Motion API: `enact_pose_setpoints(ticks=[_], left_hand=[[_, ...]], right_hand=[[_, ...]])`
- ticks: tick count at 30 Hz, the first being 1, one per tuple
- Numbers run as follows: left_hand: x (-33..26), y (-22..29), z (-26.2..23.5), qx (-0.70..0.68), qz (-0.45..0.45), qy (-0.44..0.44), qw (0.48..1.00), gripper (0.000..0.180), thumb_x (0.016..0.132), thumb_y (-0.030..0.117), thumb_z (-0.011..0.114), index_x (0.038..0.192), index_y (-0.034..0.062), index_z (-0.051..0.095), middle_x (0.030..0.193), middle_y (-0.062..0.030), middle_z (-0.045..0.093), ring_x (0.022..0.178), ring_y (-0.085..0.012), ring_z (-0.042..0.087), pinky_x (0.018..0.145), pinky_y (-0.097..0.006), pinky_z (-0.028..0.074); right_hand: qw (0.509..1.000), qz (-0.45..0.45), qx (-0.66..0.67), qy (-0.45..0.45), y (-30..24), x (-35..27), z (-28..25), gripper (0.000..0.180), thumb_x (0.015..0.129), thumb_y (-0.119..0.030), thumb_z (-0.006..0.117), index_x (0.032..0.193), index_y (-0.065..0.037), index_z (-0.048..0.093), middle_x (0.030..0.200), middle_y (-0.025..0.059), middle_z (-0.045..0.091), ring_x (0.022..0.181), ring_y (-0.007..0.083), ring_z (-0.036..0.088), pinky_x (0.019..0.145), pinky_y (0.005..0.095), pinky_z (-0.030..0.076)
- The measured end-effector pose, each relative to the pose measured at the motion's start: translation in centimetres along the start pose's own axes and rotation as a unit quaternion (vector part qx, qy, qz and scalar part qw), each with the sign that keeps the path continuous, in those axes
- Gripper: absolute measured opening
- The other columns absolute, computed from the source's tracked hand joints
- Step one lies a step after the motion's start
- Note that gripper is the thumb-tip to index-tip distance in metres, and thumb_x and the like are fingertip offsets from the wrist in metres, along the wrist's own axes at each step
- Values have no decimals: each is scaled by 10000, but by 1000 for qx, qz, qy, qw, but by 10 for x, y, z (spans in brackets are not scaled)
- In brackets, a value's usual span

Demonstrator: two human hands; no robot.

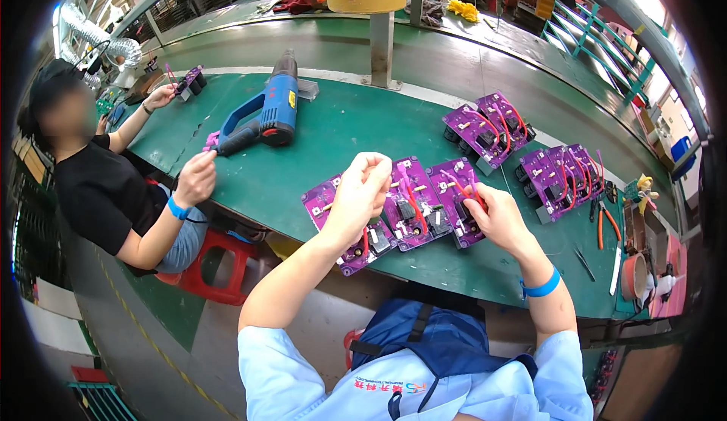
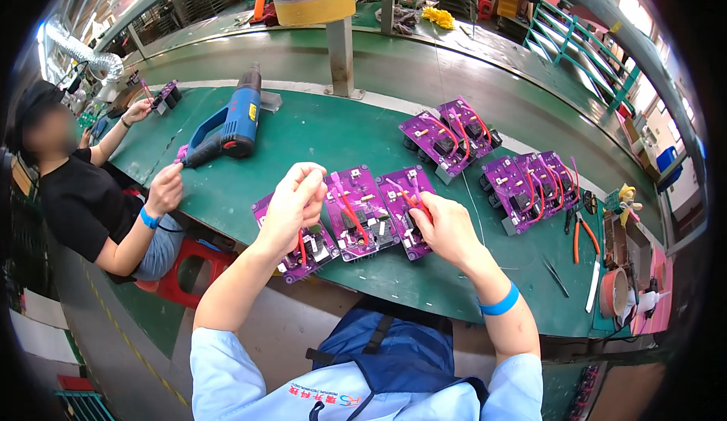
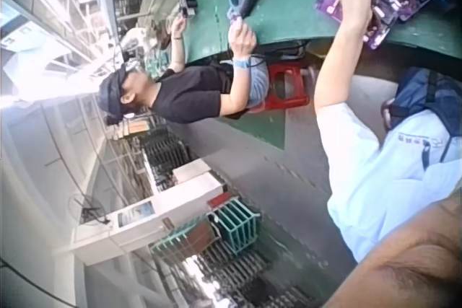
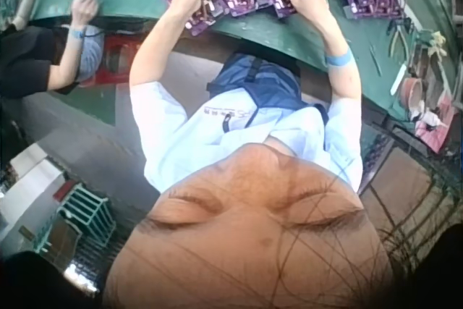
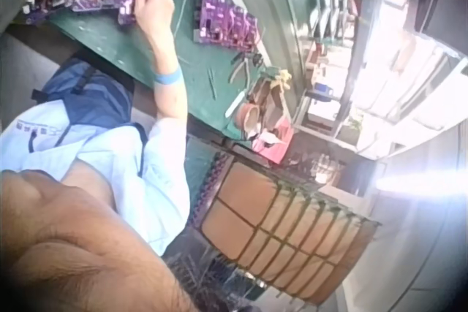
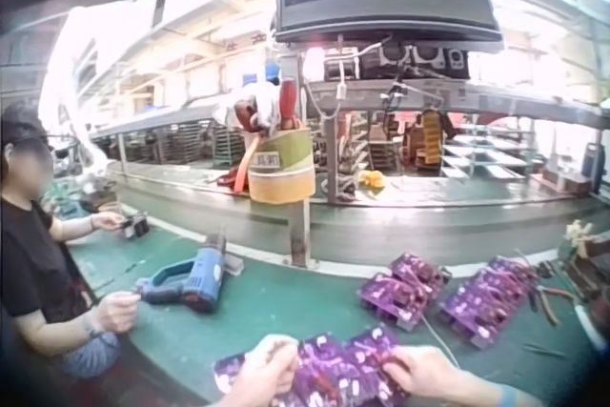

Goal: The person assembles purple circuit boards by hand, attaching cylindrical capacitors and securing red wires. They handle multiple boards sequentially, placing them on a green workbench in a factory setting.

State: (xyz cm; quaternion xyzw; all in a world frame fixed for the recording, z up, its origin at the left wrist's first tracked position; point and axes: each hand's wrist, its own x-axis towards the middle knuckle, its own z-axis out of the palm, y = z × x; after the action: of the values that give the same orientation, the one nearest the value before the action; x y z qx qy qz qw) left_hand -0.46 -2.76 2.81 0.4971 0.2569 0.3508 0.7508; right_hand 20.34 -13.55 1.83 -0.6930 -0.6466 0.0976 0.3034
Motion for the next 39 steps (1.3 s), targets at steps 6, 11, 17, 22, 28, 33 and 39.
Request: enact_pose_setpoints(ticks=[6, 11, 17, 22, 28, 33, 39], left_hand=[[-16, 2, -2, 79, 23, 32, 996, 466, 835, 213, 523, 1193, -36, 360, 833, -52, 550, 476, -38, 401, 409, -162, 325], [-23, 5, 6, 230, -47, -21, 972, 454, 811, 211, 546, 1174, -26, 411, 931, -50, 561, 523, -28, 427, 439, -173, 346], [-19, 5, 10, 212, -52, -74, 973, 207, 803, 167, 577, 934, 9, 553, 935, -36, 554, 675, -39, 507, 626, -186, 404], [-25, 4, 13, 250, -31, -10, 968, 163, 802, 175, 577, 798, 12, 583, 726, 5, 575, 661, -46, 494, 611, -207, 396], [-23, -6, 6, 285, 16, 11, 958, 224, 825, 215, 534, 782, 5, 597, 657, -7, 564, 635, -69, 490, 600, -241, 390], [-21, -13, 2, 252, 55, -1, 966, 209, 855, 201, 499, 758, 27, 565, 558, 41, 430, 397, -2, 312, 364, -172, 212], [-18, -9, 3, 257, 7, 8, 966, 301, 850, 289, 486, 764, 19, 587, 549, 29, 443, 526, -44, 389, 492, -219, 305]], right_hand=[[1000, 21, 10, -17, 5, -3, -3, 182, 761, -174, 571, 758, -9, 495, 584, 161, 468, 569, 318, 493, 525, 382, 379], [997, -37, 17, 62, -6, -11, -6, 300, 718, -116, 614, 970, 12, 515, 704, 140, 511, 601, 283, 519, 572, 360, 431], [987, -101, -56, 109, -7, -40, -18, 468, 651, -88, 654, 1081, -19, 482, 1003, 155, 507, 931, 311, 488, 793, 384, 399], [985, -128, -76, 89, -1, -55, -25, 391, 629, -61, 662, 994, -28, 526, 995, 131, 515, 925, 286, 501, 788, 361, 402], [985, -142, -64, 80, 2, -56, -15, 360, 618, -57, 671, 951, -11, 541, 987, 126, 528, 923, 281, 511, 793, 364, 409], [983, -147, -62, 88, 4, -55, -12, 351, 622, -61, 673, 946, -12, 545, 953, 129, 542, 902, 283, 520, 785, 363, 414], [995, -31, 60, 68, 0, -50, -16, 365, 658, -54, 648, 995, -6, 517, 847, 125, 563, 747, 255, 548, 692, 339, 434]])
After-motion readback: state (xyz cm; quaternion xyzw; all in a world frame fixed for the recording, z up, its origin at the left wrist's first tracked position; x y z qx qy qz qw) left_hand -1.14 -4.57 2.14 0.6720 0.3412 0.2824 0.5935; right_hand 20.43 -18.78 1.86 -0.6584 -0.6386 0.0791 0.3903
